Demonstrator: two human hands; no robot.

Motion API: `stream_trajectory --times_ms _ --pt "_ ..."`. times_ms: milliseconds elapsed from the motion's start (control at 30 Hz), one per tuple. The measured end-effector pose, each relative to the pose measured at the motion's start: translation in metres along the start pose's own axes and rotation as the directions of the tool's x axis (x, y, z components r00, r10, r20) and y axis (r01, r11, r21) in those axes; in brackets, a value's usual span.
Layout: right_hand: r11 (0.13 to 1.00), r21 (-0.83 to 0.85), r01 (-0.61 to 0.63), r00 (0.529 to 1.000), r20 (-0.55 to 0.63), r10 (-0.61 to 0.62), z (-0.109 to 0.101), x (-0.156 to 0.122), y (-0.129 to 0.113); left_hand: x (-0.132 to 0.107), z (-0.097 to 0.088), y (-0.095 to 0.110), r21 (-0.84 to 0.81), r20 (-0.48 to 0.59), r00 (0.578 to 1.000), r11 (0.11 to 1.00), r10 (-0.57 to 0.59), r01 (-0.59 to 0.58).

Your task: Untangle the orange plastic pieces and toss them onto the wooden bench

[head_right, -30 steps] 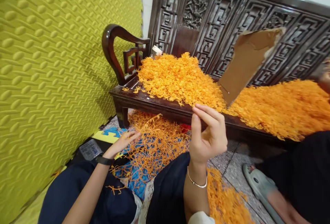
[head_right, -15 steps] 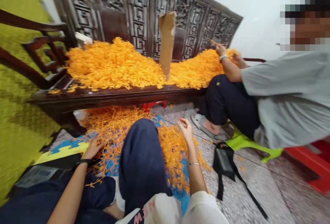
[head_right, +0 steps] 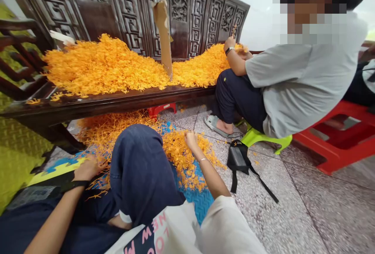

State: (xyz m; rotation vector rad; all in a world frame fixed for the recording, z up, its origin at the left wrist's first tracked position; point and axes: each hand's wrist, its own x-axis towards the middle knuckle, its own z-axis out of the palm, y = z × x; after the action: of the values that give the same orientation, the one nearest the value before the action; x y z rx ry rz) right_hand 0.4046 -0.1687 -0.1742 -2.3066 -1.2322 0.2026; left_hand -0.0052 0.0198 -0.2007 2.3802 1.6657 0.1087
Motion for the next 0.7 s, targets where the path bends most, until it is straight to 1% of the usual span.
stream_trajectory --times_ms 100,167,233,333,400,467,533,600,633,700 --pt "0.998 -0.068 0.007 1.0 -0.021 -0.008 -0.023 0.013 -0.006 -0.001 -0.019 -0.006 -0.086 0.142 0.99 0.996 -0.005 0.018" --pt "0.995 -0.094 0.022 1.0 0.0 -0.022 -0.033 0.019 -0.008 -0.001 -0.027 -0.008 -0.149 0.189 0.982 0.989 0.021 0.008" --pt "0.993 -0.116 0.031 0.999 0.047 -0.026 -0.033 0.021 -0.011 -0.002 -0.031 -0.006 -0.192 0.175 0.983 0.981 0.049 -0.015" --pt "0.988 -0.152 0.021 0.994 0.106 -0.005 -0.016 0.018 -0.016 -0.005 -0.032 0.001 -0.222 0.094 0.992 0.973 0.088 -0.065" --pt "0.986 -0.167 0.019 0.995 0.102 -0.001 -0.007 0.016 -0.02 -0.009 -0.034 0.006 -0.233 0.046 0.993 0.968 0.107 -0.093" --pt "0.985 -0.169 0.034 0.998 0.053 -0.025 -0.011 0.016 -0.024 -0.014 -0.041 0.011 -0.256 0.006 0.992 0.959 0.124 -0.118" --pt "0.984 -0.163 0.071 0.996 -0.041 -0.079 -0.029 0.017 -0.029 -0.019 -0.055 0.019 -0.314 -0.043 0.987 0.935 0.156 -0.162" --pt "0.979 -0.157 0.133 0.973 -0.166 -0.159 -0.06 0.018 -0.036 -0.025 -0.077 0.032 -0.396 -0.108 0.972 0.888 0.208 -0.234" --pt "0.973 -0.156 0.17 0.951 -0.233 -0.204 -0.078 0.017 -0.04 -0.028 -0.09 0.041 -0.429 -0.146 0.961 0.86 0.234 -0.275" --pt "0.957 -0.163 0.241 0.891 -0.354 -0.285 -0.113 0.012 -0.048 -0.034 -0.12 0.067 -0.476 -0.231 0.93 0.8 0.287 -0.365"
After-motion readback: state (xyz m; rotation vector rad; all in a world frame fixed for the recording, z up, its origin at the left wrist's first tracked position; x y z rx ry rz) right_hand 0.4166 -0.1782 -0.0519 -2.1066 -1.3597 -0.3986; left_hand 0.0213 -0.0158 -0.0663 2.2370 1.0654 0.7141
